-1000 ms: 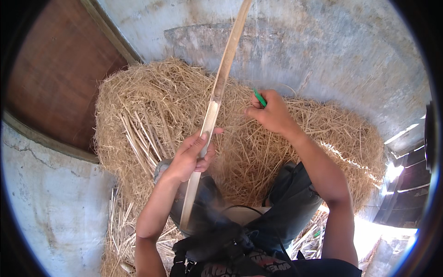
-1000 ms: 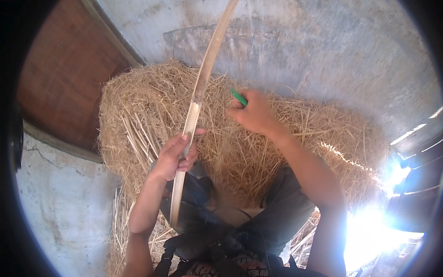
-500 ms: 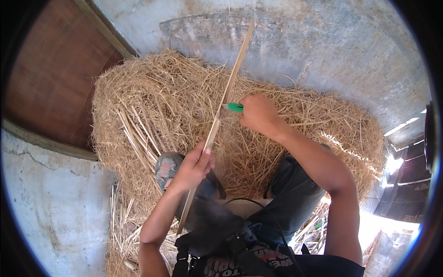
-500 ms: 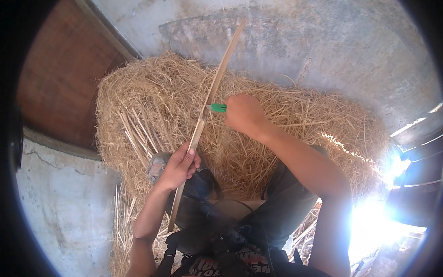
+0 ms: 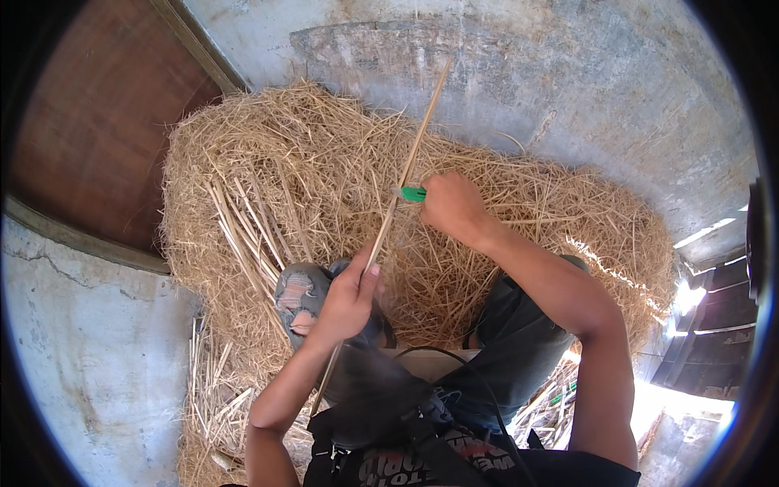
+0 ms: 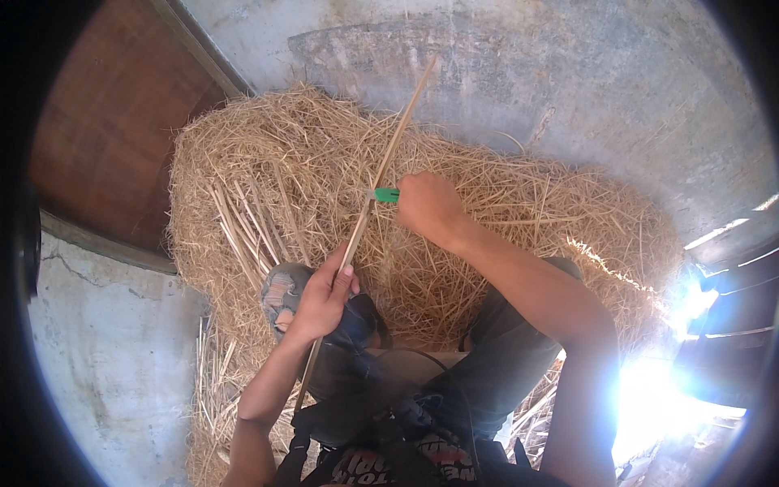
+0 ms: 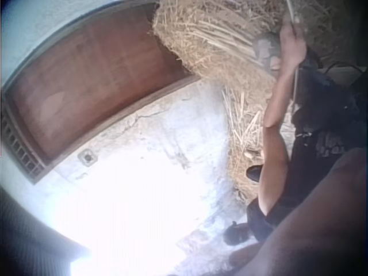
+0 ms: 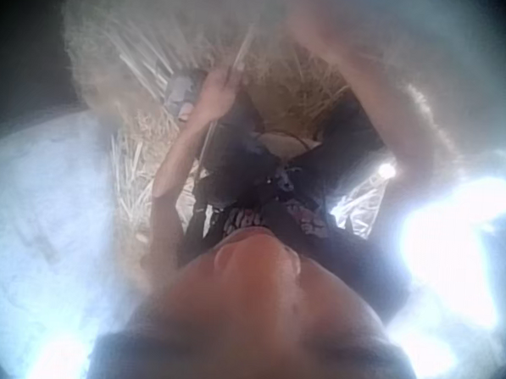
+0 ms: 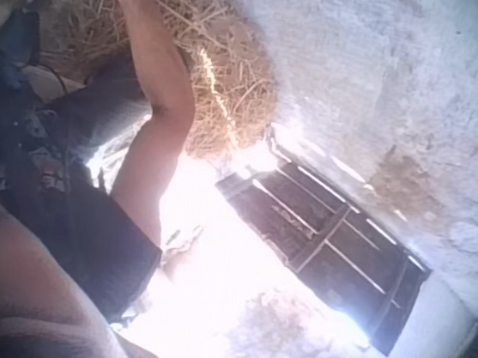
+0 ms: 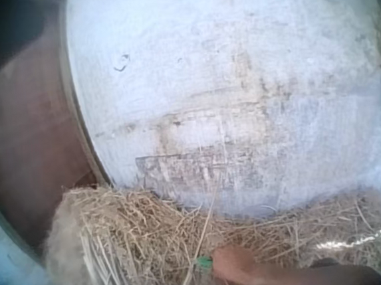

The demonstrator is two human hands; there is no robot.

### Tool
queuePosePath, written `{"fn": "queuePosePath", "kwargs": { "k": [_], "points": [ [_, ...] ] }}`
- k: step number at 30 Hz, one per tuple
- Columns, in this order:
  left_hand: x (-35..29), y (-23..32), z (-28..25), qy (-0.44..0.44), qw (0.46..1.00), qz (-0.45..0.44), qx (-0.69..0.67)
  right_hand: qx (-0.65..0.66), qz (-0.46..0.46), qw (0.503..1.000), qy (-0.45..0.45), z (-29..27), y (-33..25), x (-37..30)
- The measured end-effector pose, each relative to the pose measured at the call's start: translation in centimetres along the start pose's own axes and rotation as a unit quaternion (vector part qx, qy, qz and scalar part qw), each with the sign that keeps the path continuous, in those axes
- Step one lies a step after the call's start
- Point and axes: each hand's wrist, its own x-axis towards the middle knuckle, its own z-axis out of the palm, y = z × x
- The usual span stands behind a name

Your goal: The person uses a utility knife to shave thin strips from a length of bamboo while sitting in a workspace containing piles of straw.

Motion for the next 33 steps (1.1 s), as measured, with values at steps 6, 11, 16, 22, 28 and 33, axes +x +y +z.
{"fn": "queuePosePath", "kwargs": {
  "k": [6, 11, 16, 22, 28, 33],
  "points": [
    [-0.1, -1.4, 0.2, 0.016, 1.000, -0.007, 0.017, -0.057, 0.017, 0.998, -0.001, 0.8, 1.3, 1.9],
    [-1.7, -1.3, 0.3, -0.030, 0.999, -0.023, 0.012, -0.079, 0.108, 0.990, 0.040, -0.3, 7.0, 4.9],
    [-7.1, -2.4, -1.2, -0.085, 0.996, -0.022, 0.014, -0.021, 0.305, 0.941, 0.141, -6.0, 15.5, 5.2],
    [-9.6, -3.8, -4.0, -0.097, 0.994, 0.027, -0.035, -0.056, 0.345, 0.920, 0.179, -7.8, 21.3, 2.5],
    [-5.5, -1.0, -4.3, -0.086, 0.972, -0.081, -0.202, 0.212, 0.190, 0.945, 0.160, -7.3, 12.6, 2.1],
    [-1.2, 2.1, -1.2, -0.134, 0.955, -0.041, -0.262, 0.450, 0.111, 0.886, 0.005, -4.8, 2.6, 0.7]
  ]
}}
